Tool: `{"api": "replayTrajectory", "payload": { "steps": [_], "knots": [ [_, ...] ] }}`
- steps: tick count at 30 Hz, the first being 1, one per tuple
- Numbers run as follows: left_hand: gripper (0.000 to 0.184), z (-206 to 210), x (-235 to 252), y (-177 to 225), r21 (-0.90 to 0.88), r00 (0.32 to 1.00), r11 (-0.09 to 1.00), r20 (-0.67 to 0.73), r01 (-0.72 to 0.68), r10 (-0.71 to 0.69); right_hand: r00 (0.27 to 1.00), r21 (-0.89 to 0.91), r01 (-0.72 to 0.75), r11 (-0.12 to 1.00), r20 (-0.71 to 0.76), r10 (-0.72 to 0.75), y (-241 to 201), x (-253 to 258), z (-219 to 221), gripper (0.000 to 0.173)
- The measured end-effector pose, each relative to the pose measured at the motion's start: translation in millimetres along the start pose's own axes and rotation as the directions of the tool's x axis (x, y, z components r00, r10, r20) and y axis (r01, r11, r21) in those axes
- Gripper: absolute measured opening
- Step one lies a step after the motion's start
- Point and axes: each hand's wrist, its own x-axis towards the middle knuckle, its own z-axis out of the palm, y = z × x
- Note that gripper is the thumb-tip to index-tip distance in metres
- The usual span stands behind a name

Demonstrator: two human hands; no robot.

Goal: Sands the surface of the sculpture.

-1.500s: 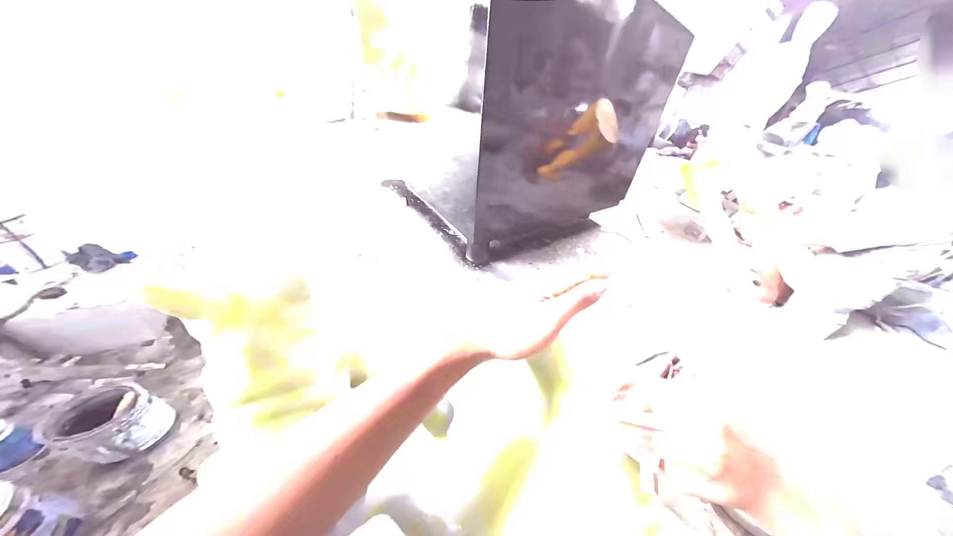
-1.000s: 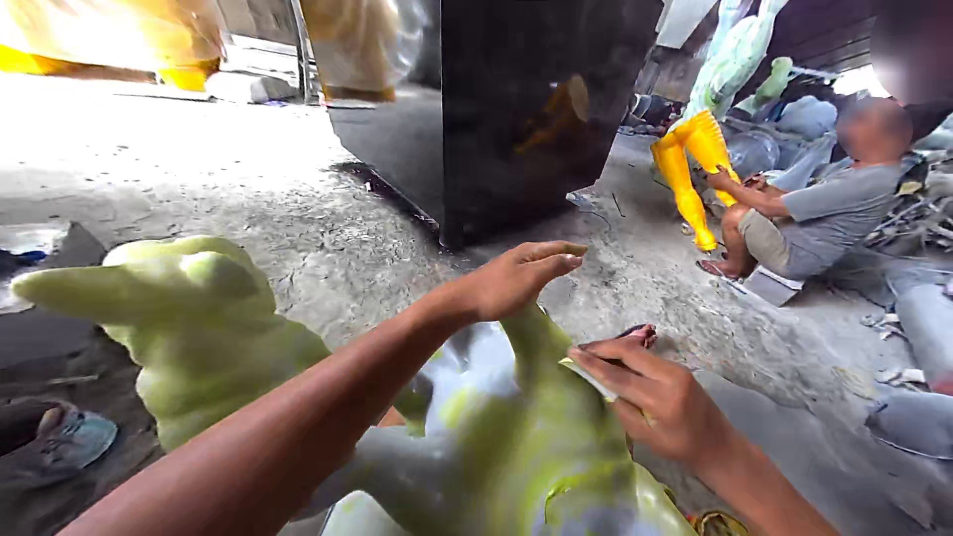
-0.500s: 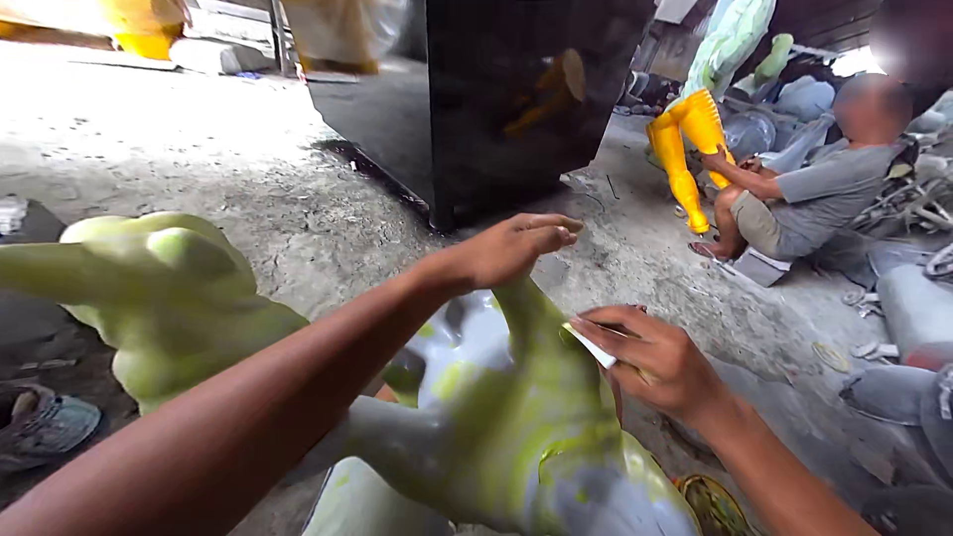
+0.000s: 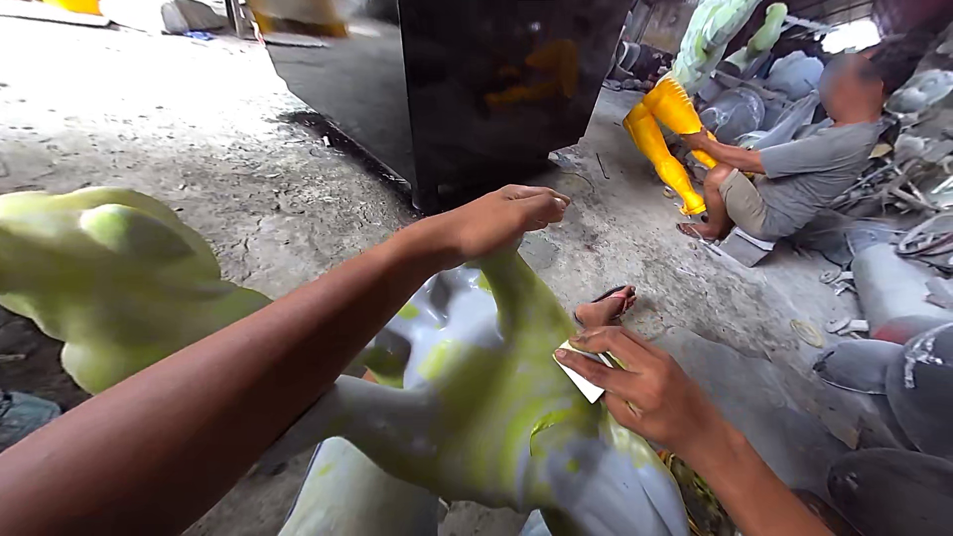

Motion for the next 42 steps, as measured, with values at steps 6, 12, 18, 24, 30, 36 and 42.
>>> {"api": "replayTrajectory", "payload": {
  "steps": [6,12,18,24,30,36,42],
  "knots": [
    [0.048,-2,6,-8,0.081,0.994,0.991,0.045,-0.106,0.102,1.0,0.026,-0.008,1.0,-0.009,0.008,-4,-16,-9,0.032],
    [0.043,3,24,-15,0.101,0.995,0.991,0.043,-0.091,0.087,0.934,0.178,-0.309,0.934,-0.131,0.333,-39,-31,-26,0.037],
    [0.041,3,37,-23,0.082,0.998,0.996,0.042,-0.043,0.04,0.908,0.102,-0.402,0.91,-0.083,0.41,-53,-39,-7,0.031],
    [0.041,7,48,-27,0.082,0.998,0.996,0.053,-0.033,0.029,0.914,-0.049,-0.406,0.913,-0.033,0.405,-43,-27,2,0.033],
    [0.041,6,48,-29,0.091,0.999,0.996,0.052,-0.006,0.002,0.933,-0.192,-0.34,0.92,0.054,0.356,-54,-32,11,0.032],
    [0.041,4,45,-29,0.079,0.999,0.997,0.048,-0.025,0.021,0.949,-0.183,-0.311,0.933,-0.013,0.314,-67,-50,22,0.033],
    [0.041,3,42,-29,0.076,0.998,0.996,0.05,-0.045,0.042,0.89,0.144,-0.394,0.908,-0.186,0.415,-52,-59,-1,0.027]
  ]
}}
